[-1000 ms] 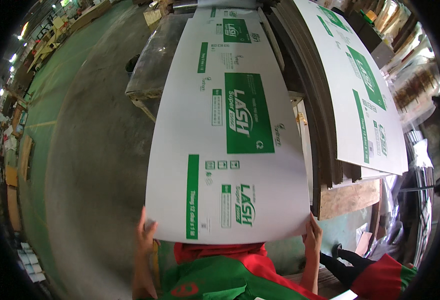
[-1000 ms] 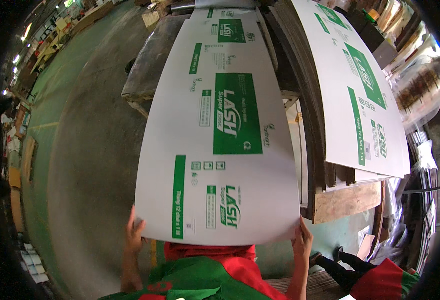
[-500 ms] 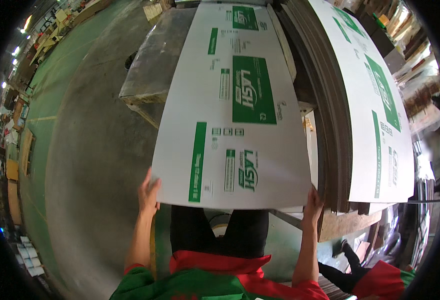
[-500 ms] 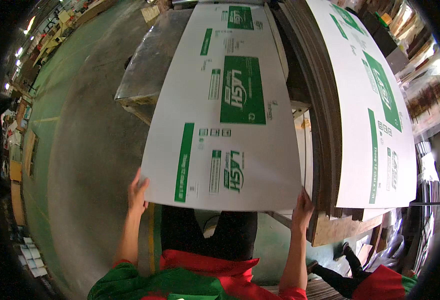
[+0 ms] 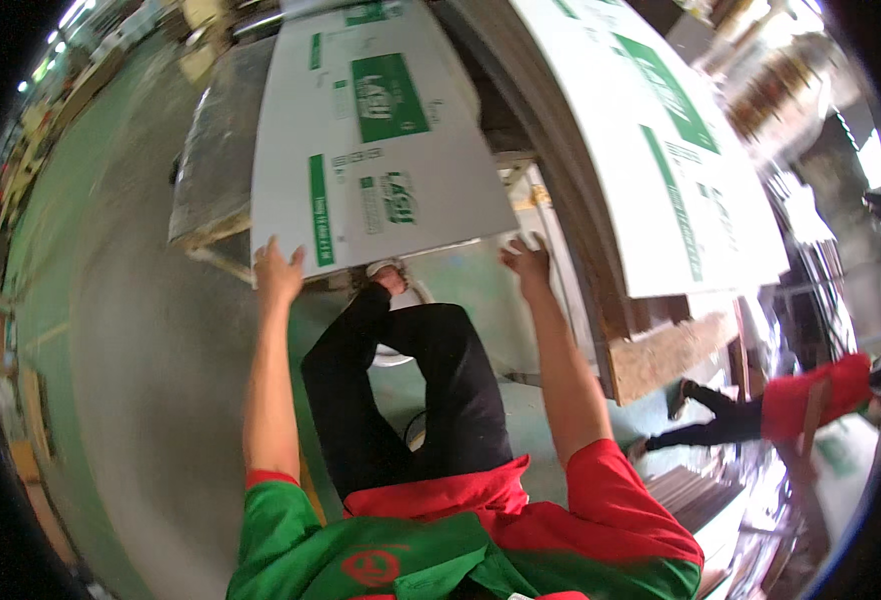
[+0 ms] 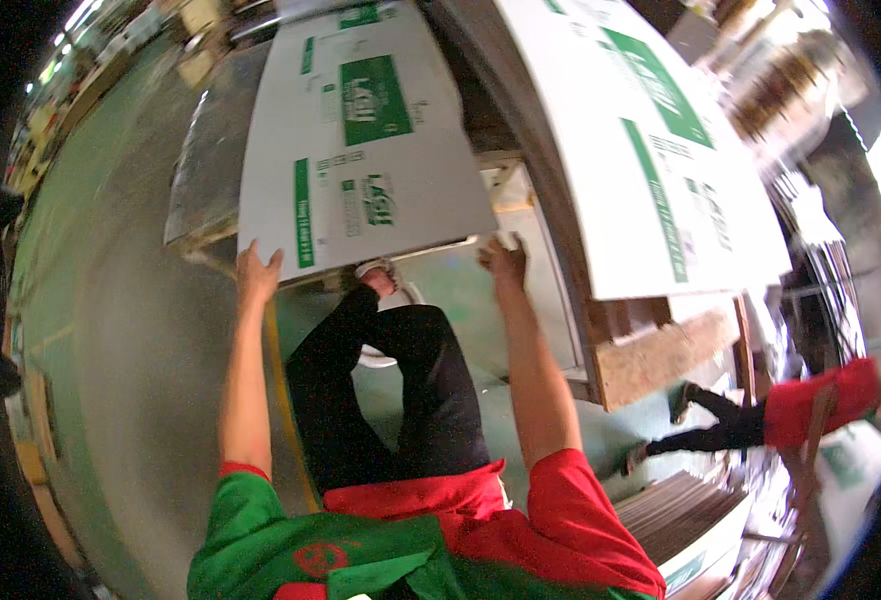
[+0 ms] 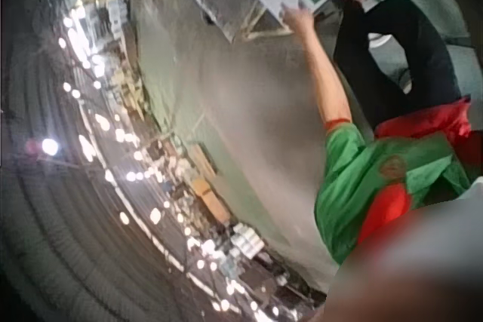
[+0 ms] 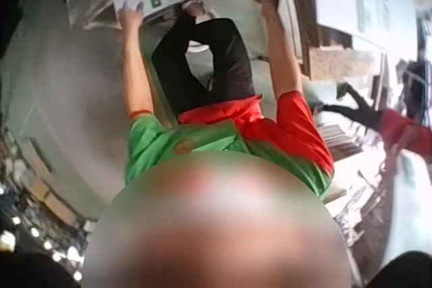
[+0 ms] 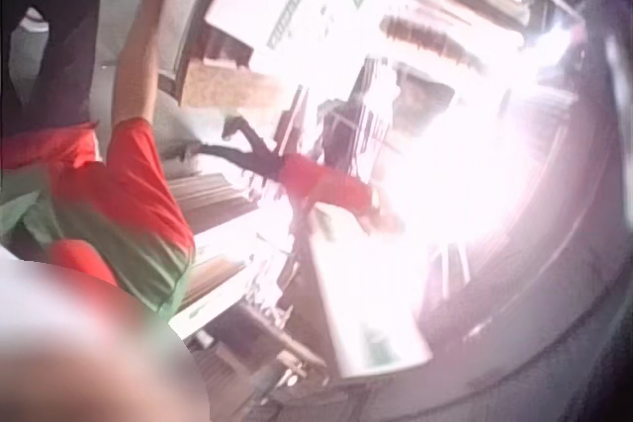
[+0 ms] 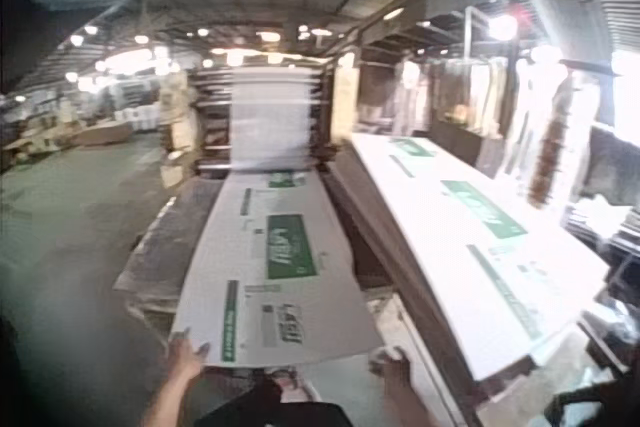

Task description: The person repeatedly picks up flat white cardboard sheets with green branding from a table and stacks them on a growing pile to the right. The action is continuous and repetitive throughout the clip.

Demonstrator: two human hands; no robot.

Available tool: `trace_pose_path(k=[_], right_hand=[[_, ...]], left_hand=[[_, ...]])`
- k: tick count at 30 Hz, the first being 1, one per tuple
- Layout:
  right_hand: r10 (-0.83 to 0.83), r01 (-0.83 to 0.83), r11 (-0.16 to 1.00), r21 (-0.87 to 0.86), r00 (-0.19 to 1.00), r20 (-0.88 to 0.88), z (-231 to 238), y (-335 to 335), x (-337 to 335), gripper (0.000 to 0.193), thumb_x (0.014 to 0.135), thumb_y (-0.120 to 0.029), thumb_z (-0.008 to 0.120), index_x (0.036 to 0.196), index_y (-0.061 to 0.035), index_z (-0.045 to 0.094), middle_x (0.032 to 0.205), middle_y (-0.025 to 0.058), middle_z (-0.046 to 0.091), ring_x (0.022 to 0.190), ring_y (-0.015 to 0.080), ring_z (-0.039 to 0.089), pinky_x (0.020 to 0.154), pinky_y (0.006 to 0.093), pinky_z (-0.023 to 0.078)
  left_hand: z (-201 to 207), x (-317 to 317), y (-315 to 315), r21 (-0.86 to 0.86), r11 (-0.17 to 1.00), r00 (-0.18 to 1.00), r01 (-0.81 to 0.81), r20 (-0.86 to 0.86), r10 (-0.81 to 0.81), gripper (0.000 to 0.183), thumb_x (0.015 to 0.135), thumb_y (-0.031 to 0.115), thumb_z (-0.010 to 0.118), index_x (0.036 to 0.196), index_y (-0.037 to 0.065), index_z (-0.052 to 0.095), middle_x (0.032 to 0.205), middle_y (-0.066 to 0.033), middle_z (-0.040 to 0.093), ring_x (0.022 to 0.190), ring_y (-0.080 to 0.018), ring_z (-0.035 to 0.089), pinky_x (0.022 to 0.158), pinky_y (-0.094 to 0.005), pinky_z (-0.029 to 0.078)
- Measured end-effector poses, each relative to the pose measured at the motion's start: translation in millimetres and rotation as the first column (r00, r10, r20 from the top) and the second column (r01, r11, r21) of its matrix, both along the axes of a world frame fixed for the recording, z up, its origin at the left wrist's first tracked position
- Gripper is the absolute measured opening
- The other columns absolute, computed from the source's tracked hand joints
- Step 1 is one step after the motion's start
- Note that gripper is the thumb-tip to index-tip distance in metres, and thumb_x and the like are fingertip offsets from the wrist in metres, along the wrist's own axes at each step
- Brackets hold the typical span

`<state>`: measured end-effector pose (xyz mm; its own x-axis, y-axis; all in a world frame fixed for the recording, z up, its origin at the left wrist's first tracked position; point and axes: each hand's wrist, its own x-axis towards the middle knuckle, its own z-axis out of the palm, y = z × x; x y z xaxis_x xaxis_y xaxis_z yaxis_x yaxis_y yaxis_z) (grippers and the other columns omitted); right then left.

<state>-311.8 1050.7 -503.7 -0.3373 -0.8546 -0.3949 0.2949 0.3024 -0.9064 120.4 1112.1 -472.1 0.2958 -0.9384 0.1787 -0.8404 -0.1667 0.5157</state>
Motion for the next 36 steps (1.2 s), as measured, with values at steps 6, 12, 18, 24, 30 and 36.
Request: trace_pose_path(k=[6, 12, 18, 24, 30, 36], right_hand=[[0.289, -0.260, 0.939, -0.226, 0.951, 0.106, -7.5, 142.3, 26.9, 0.058, 0.099, -0.027, 0.059, 0.147, -0.0070, 0.035, 0.141, 0.0128, 0.049, 0.128, 0.0317, 0.051, 0.094, 0.0451, 0.053], [-0.097, 0.089, 0.979, -0.186, 0.995, -0.033, 45.7, 241.8, -95.0, 0.034, 0.097, -0.029, 0.062, 0.113, 0.0015, 0.065, 0.099, 0.0095, 0.069, 0.085, 0.0189, 0.067, 0.074, 0.0347, 0.055], [-0.770, 0.694, 0.508, -0.510, 0.632, 0.093, 189.9, 291.2, -226.8, 0.050, 0.095, -0.040, 0.062, 0.131, -0.0083, 0.050, 0.124, 0.0105, 0.054, 0.104, 0.0275, 0.059, 0.084, 0.0365, 0.050], [-0.715, 0.640, 0.631, -0.439, 0.699, -0.008, 194.9, 282.8, -176.3, 0.052, 0.100, -0.022, 0.056, 0.141, 0.0069, 0.043, 0.121, 0.0183, 0.064, 0.107, 0.0324, 0.064, 0.093, 0.0413, 0.052], [-0.065, -0.197, 0.961, -0.193, 0.520, -0.851, 131.1, 258.7, -135.5, 0.028, 0.100, -0.017, 0.052, 0.109, 0.0049, 0.067, 0.102, 0.0174, 0.070, 0.091, 0.0250, 0.065, 0.085, 0.0347, 0.050], [0.037, -0.347, 0.920, -0.181, 0.536, -0.843, 44.0, 239.0, -87.4, 0.030, 0.097, -0.021, 0.058, 0.114, 0.0020, 0.068, 0.086, 0.0150, 0.070, 0.068, 0.0181, 0.060, 0.065, 0.0346, 0.049]], left_hand=[[157.4, -317.3, 36.3, -0.023, 0.635, 0.097, 0.772, -0.983, -0.155, 0.075, 0.086, 0.067, 0.064, 0.091, -0.008, 0.067, 0.076, -0.0127, 0.069, 0.066, -0.0164, 0.068, 0.059, -0.0305, 0.058], [217.5, -394.3, 18.1, -0.200, 0.784, 0.003, 0.588, -0.968, -0.249, 0.031, 0.090, 0.018, 0.064, 0.081, -0.011, 0.066, 0.057, -0.0133, 0.062, 0.046, -0.0169, 0.062, 0.038, -0.0281, 0.049], [199.9, -212.3, 91.4, -0.267, 0.958, 0.056, 0.103, -0.960, -0.274, 0.026, 0.084, 0.032, 0.075, 0.084, 0.008, 0.065, 0.068, 0.0032, 0.051, 0.050, -0.0063, 0.038, 0.043, -0.0233, 0.028], [124.9, -88.8, 299.5, 0.107, 0.980, 0.436, 0.167, -0.900, 0.024, 0.039, 0.089, 0.034, 0.069, 0.060, 0.009, 0.060, 0.052, 0.0002, 0.056, 0.039, -0.0082, 0.047, 0.036, -0.0259, 0.035], [109.5, -36.2, 367.5, 0.440, 0.888, 0.406, -0.134, -0.793, 0.454, 0.034, 0.088, 0.037, 0.074, 0.082, 0.004, 0.068, 0.068, -0.0003, 0.062, 0.049, -0.0060, 0.049, 0.044, -0.0225, 0.039], [53.6, 4.1, 375.3, 0.550, 0.803, 0.422, -0.231, -0.686, 0.592, 0.036, 0.088, 0.039, 0.075, 0.086, 0.005, 0.068, 0.068, 0.0009, 0.060, 0.051, -0.0063, 0.047, 0.044, -0.0235, 0.036]])
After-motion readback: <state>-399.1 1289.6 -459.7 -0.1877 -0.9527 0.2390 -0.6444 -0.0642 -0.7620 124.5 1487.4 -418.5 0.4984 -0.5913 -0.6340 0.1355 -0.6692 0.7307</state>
